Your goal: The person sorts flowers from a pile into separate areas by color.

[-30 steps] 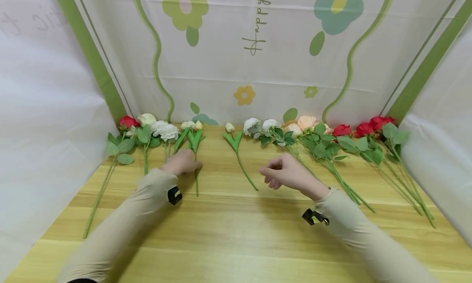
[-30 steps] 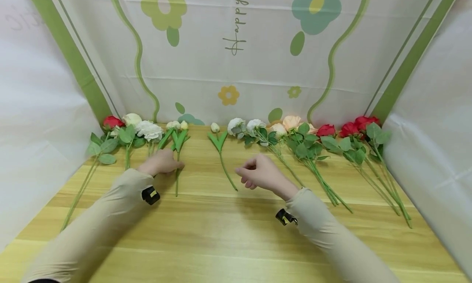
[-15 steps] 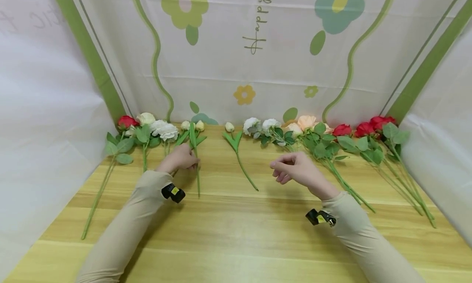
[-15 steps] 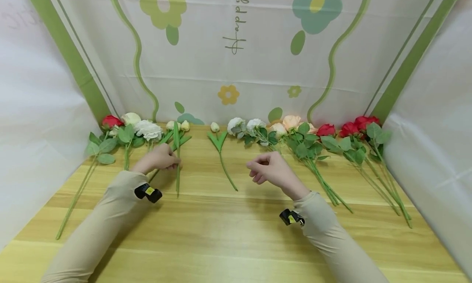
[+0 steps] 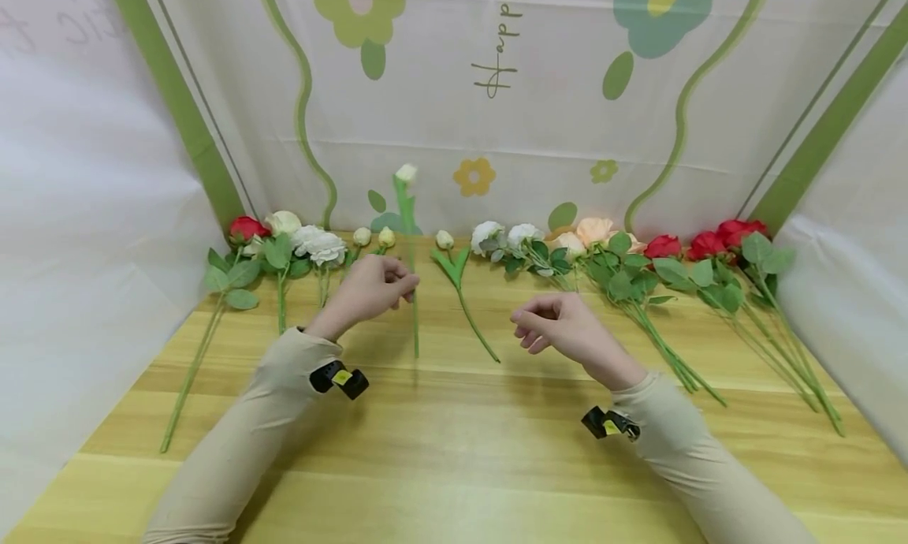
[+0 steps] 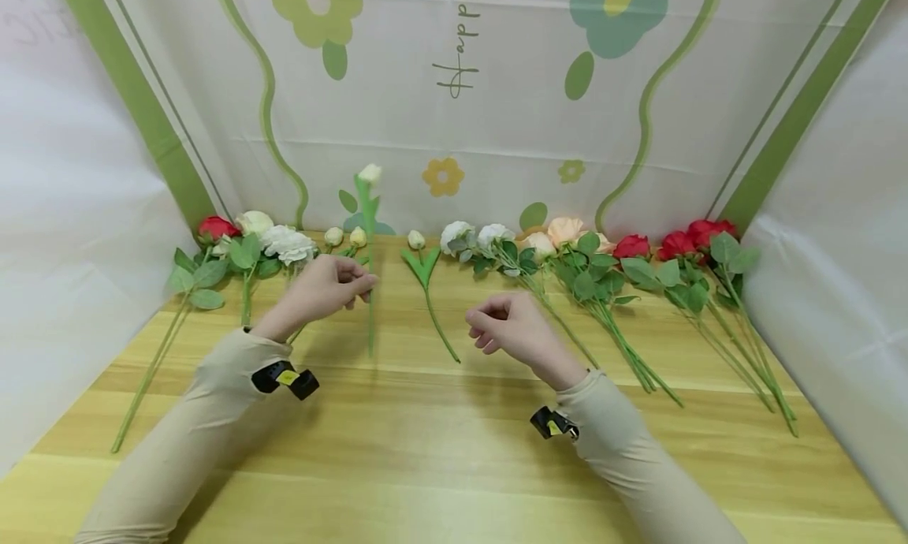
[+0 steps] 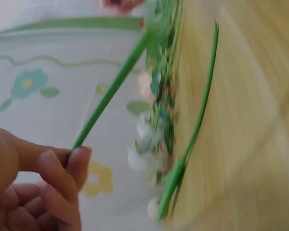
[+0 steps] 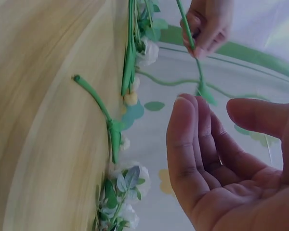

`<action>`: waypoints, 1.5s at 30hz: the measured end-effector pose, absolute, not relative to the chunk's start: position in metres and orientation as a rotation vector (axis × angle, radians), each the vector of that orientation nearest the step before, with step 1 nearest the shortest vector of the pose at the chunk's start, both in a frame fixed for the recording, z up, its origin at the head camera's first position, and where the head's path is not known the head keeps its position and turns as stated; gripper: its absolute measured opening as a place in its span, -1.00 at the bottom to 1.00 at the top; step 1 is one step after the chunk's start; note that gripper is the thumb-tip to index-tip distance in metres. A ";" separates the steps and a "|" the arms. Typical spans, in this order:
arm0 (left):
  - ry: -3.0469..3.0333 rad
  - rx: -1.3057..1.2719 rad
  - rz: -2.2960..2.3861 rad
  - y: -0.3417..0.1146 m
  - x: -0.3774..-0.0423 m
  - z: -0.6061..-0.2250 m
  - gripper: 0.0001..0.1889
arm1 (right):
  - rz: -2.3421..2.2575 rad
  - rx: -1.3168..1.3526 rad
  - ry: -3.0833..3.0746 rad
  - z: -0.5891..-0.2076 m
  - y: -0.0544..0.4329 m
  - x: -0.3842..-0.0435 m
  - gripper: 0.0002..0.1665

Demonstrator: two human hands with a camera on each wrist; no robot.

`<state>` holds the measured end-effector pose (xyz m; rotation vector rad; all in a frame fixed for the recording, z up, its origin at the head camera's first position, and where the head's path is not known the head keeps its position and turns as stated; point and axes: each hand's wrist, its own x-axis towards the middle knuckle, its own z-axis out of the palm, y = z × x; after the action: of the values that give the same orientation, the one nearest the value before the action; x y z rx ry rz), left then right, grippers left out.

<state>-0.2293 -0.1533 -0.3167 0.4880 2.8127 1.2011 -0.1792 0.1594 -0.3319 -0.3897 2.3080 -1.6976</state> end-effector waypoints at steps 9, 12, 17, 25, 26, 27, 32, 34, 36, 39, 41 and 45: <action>2.544 0.868 1.690 -0.105 -0.199 -0.326 -0.81 | -1.698 -0.501 2.281 -0.336 0.138 -0.163 -0.66; 2.494 1.009 1.774 -0.096 -0.192 -0.328 -0.81 | -1.709 -0.545 2.243 -0.336 0.131 -0.158 -0.66; 2.442 1.115 1.896 -0.089 -0.176 -0.318 -0.82 | -1.733 -0.627 2.196 -0.336 0.123 -0.151 -0.71; 2.414 1.067 1.962 -0.089 -0.178 -0.324 -0.83 | -1.786 -0.730 2.270 -0.338 0.119 -0.150 -0.82; 2.420 1.064 1.955 -0.090 -0.181 -0.327 -0.84 | -1.780 -0.747 2.299 -0.338 0.118 -0.150 -0.84; 2.425 1.061 1.942 -0.091 -0.183 -0.331 -0.84 | -1.765 -0.762 2.335 -0.338 0.118 -0.150 -0.86; 2.556 1.016 1.743 -0.098 -0.193 -0.333 -0.79 | -1.649 -0.770 2.508 -0.338 0.115 -0.157 -0.88; 2.642 0.964 1.620 -0.104 -0.197 -0.331 -0.77 | -1.596 -0.729 2.543 -0.339 0.113 -0.164 -0.86; 2.741 0.897 1.487 -0.109 -0.199 -0.328 -0.77 | -1.543 -0.667 2.552 -0.340 0.112 -0.172 -0.85; 2.833 0.786 1.326 -0.118 -0.203 -0.325 -0.77 | -1.441 -0.580 2.559 -0.342 0.110 -0.185 -0.84; 2.871 0.717 1.226 -0.124 -0.207 -0.323 -0.74 | -1.359 -0.531 2.564 -0.345 0.109 -0.194 -0.83; 2.891 0.602 1.058 -0.136 -0.214 -0.321 -0.73 | -1.238 -0.436 2.553 -0.351 0.106 -0.209 -0.85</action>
<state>-0.2137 -0.1362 -0.3213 0.6018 2.8905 1.0581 -0.2087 0.1060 -0.3507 -0.4356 2.5530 -1.2383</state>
